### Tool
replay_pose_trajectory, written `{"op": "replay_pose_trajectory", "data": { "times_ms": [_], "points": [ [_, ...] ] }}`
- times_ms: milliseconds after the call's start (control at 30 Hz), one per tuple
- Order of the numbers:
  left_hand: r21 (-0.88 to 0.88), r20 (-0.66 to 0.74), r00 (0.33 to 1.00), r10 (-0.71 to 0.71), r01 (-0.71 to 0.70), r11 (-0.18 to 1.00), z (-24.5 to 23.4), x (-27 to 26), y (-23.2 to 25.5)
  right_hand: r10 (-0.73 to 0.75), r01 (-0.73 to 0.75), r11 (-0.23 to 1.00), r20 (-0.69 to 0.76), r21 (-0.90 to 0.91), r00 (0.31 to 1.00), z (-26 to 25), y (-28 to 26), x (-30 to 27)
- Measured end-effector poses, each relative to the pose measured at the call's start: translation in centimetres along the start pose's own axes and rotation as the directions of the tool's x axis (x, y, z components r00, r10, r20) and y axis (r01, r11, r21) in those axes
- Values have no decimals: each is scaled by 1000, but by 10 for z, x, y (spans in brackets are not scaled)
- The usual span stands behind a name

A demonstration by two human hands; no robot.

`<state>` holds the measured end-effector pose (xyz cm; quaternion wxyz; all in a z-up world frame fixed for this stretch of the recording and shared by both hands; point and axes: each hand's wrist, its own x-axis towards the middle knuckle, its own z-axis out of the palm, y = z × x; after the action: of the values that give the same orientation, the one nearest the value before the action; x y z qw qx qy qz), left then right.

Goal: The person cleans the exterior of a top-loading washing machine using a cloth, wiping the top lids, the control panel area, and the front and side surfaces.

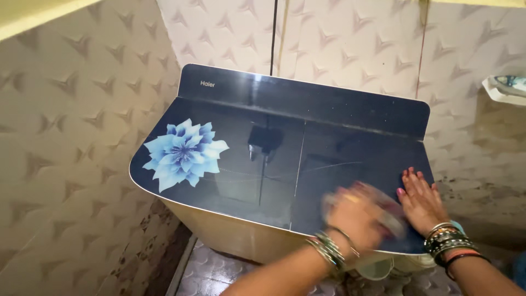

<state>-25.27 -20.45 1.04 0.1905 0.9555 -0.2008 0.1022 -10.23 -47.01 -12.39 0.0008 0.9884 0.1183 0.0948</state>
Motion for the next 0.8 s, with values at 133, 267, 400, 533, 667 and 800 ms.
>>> {"op": "replay_pose_trajectory", "data": {
  "times_ms": [133, 267, 400, 533, 667, 800],
  "points": [
    [63, -122, 955, 269, -263, 963, 10, -21, -8, 7, -7, 999, 0, 32, 1000, -4, 1, -15],
    [35, -41, 971, -236, 237, 971, -38, -36, -114, 62, -62, 998, -3, 9, 998, -10, -9, -22],
    [152, -280, 848, -451, 503, 851, -89, -73, -261, 51, -54, 997, -51, -58, 997, -11, -12, -21],
    [293, -551, 673, -493, 710, 641, -106, -67, -326, 97, -98, 995, -60, -15, 993, -17, -16, -20],
    [34, -224, 656, -720, 744, 667, -74, -13, -263, 88, -88, 996, -53, -6, 995, -19, -22, -23],
    [63, 109, 912, -395, 390, 918, -12, 29, -99, 86, -80, 991, -52, 107, 995, -11, -11, -26]
  ]
}}
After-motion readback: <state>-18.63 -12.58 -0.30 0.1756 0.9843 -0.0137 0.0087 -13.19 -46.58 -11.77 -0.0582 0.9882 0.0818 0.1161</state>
